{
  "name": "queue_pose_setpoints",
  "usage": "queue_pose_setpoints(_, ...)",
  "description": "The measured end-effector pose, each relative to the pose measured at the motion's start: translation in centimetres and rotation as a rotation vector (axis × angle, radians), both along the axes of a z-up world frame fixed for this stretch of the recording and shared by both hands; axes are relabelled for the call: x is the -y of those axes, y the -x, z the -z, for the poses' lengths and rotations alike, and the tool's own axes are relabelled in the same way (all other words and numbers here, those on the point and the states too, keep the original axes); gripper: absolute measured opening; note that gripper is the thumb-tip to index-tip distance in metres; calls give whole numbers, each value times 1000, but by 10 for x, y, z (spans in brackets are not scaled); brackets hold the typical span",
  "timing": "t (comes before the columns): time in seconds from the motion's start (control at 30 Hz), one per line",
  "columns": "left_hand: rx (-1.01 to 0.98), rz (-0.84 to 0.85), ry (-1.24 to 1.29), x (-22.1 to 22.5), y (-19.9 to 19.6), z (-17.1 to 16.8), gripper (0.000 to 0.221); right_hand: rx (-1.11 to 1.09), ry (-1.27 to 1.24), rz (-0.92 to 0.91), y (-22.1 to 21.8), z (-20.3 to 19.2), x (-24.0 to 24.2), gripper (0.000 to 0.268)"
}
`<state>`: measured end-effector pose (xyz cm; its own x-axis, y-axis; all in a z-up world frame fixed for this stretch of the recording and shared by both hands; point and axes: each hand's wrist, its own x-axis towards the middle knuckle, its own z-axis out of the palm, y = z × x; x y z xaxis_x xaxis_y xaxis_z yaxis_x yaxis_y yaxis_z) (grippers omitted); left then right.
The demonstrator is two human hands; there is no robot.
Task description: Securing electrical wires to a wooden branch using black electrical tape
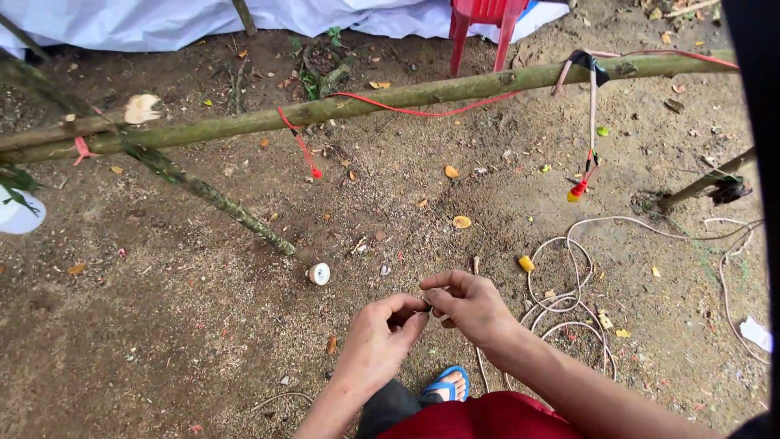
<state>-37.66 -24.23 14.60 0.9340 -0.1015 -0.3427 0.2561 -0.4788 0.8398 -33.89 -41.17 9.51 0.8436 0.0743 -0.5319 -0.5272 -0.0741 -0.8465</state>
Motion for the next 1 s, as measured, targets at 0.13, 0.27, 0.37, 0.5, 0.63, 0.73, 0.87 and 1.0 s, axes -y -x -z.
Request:
queue_pose_setpoints(0.13,-106,16,-31,-11,17,-12,20,-36,24,-44,14,-9,-14,17)
queue_pose_setpoints(0.27,-174,-27,-25,-30,57,-19,28,3,14,-105,48,-3,-31,17)
queue_pose_setpoints(0.37,-179,-56,63,-44,98,-17,27,18,55,-167,87,14,-38,17)
queue_pose_setpoints(0.5,-163,-94,197,-53,151,14,25,45,-34,-165,142,34,-38,19)
queue_pose_setpoints(0.63,-256,-193,323,-52,186,16,23,132,56,-255,179,37,-31,21)
queue_pose_setpoints(0.73,-338,-264,419,-49,199,25,23,160,108,-253,197,24,-28,22)
queue_pose_setpoints(0.87,-424,-266,414,-45,214,36,22,182,81,-205,217,21,-20,26)
queue_pose_setpoints(1.0,-477,-249,456,-45,223,22,22,202,158,-197,228,4,-14,21)
